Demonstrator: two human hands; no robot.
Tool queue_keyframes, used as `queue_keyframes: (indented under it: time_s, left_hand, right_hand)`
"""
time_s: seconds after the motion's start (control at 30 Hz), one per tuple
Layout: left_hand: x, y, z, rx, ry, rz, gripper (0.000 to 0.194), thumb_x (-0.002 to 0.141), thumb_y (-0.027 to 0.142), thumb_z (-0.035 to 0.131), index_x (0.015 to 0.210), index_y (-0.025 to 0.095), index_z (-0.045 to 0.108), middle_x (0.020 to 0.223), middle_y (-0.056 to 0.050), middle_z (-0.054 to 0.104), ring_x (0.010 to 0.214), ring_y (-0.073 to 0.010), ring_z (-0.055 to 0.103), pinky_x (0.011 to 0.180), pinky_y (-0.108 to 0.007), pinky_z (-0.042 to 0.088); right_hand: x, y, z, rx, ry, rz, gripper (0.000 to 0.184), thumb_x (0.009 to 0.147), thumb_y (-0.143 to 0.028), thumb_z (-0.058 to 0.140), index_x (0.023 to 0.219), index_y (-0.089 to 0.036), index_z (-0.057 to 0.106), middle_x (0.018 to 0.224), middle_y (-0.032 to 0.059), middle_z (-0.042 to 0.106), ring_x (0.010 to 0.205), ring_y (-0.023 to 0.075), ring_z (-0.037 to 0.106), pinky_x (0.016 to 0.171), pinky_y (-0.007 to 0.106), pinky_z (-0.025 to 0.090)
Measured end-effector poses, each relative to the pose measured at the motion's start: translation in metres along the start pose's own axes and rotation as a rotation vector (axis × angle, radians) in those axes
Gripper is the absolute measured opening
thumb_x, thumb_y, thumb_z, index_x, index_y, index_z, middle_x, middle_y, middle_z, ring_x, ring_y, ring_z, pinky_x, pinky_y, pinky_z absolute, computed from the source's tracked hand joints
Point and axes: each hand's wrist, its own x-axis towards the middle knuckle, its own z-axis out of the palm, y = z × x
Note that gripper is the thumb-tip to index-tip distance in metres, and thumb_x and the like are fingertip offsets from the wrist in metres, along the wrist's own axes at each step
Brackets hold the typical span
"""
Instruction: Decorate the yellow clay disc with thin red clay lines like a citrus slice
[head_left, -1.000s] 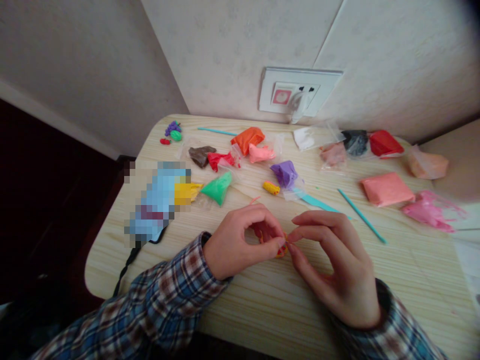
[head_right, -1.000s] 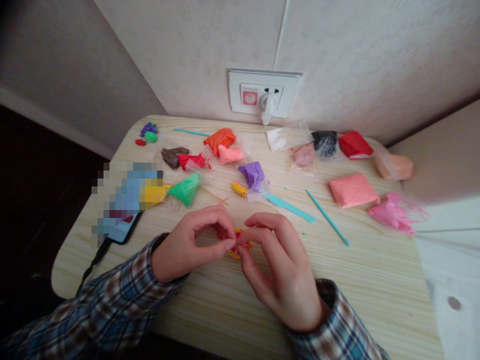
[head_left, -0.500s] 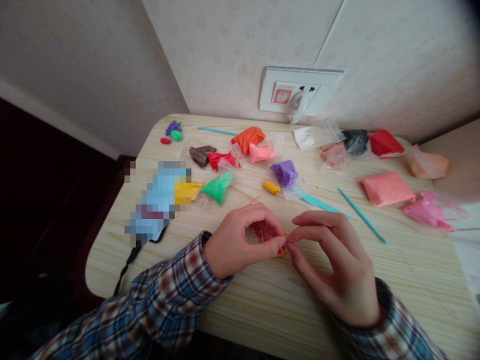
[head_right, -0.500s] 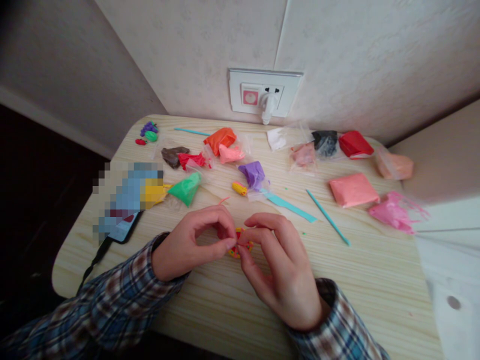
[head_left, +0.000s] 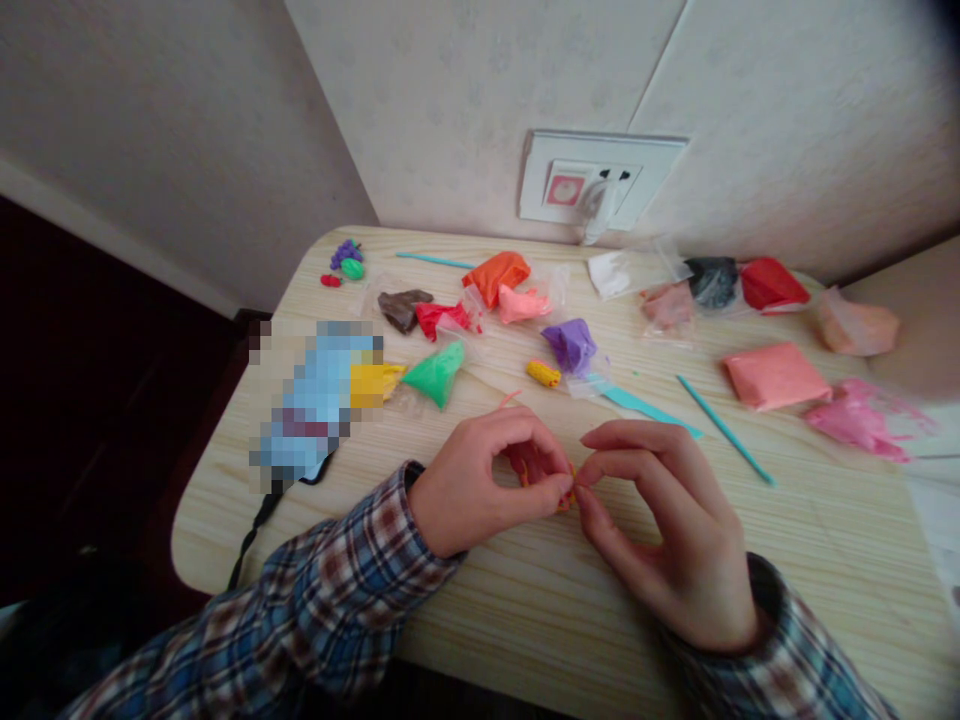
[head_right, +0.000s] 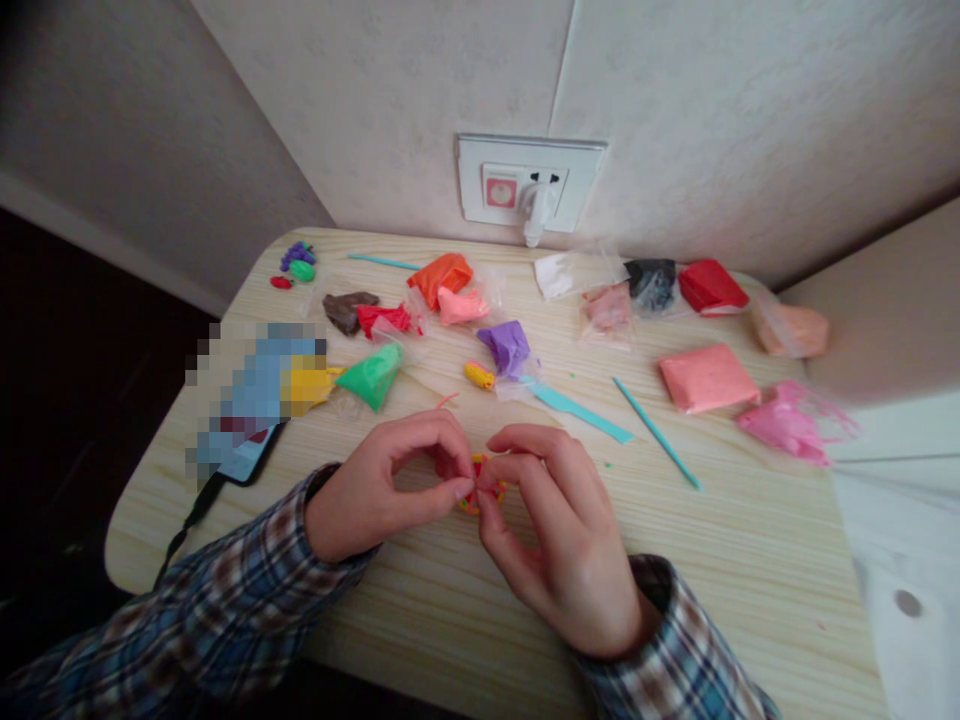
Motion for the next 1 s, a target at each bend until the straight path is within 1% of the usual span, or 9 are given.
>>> queue_keyframes:
  time_s: [0.17,0.33,0.57,0.73,0.87,1.0]
  left_hand:
    - [0.0003,0.0003,0.0005,-0.01,0.0,0.001,0.003,0.072,0.014,0.06,0.069,0.012,0.06,0.069,-0.001,0.059,0.064,-0.009,0.053,0.061,-0.02,0.045]
    - [-0.0002,0.0018,-0.0005,-0.035,0.006,-0.028,0.006,0.073,0.017,0.06,0.07,0.011,0.06,0.071,-0.001,0.059,0.064,-0.0091,0.052,0.061,-0.021,0.045]
    - [0.0011,-0.0006,-0.0025,-0.172,-0.01,-0.11,0.01,0.073,0.022,0.061,0.072,0.012,0.059,0.071,-0.001,0.058,0.066,-0.0103,0.053,0.063,-0.023,0.044]
    - [0.0023,-0.0006,-0.0031,-0.277,-0.013,-0.154,0.011,0.071,0.023,0.062,0.071,0.013,0.058,0.069,0.0,0.057,0.063,-0.009,0.051,0.061,-0.022,0.043]
    - [0.0034,0.0001,-0.0037,-0.342,0.023,-0.172,0.018,0.068,0.023,0.067,0.068,0.014,0.052,0.066,0.002,0.054,0.06,-0.0077,0.049,0.058,-0.021,0.042]
    - [0.0046,-0.0021,-0.0049,-0.352,0.079,-0.171,0.019,0.067,0.023,0.067,0.066,0.014,0.051,0.061,0.004,0.051,0.057,-0.0065,0.047,0.056,-0.02,0.04]
  right_hand:
    - [0.0013,0.0001,0.0001,0.008,0.004,0.009,0.01,0.079,-0.012,0.054,0.087,-0.019,0.053,0.094,0.0069,0.056,0.088,0.0186,0.056,0.073,0.033,0.048]
    - [0.0011,0.0011,-0.001,0.05,0.026,0.045,0.011,0.079,-0.013,0.055,0.087,-0.02,0.053,0.094,0.006,0.055,0.088,0.0185,0.055,0.074,0.034,0.047]
    - [-0.001,0.0042,-0.0014,0.206,0.035,0.173,0.012,0.079,-0.013,0.056,0.088,-0.022,0.057,0.097,0.0051,0.054,0.092,0.0188,0.053,0.079,0.035,0.045]
    - [-0.0014,0.0072,-0.0022,0.311,0.035,0.248,0.009,0.081,-0.017,0.055,0.084,-0.023,0.06,0.096,0.0051,0.055,0.092,0.0202,0.054,0.078,0.036,0.046]
    - [0.0006,0.0068,-0.0049,0.343,0.044,0.285,0.006,0.082,-0.019,0.054,0.081,-0.023,0.059,0.092,0.0044,0.055,0.091,0.0197,0.054,0.077,0.035,0.046]
    - [-0.0012,0.008,-0.0059,0.34,0.039,0.288,0.007,0.084,-0.019,0.053,0.081,-0.022,0.058,0.091,0.004,0.055,0.091,0.0183,0.053,0.078,0.033,0.045]
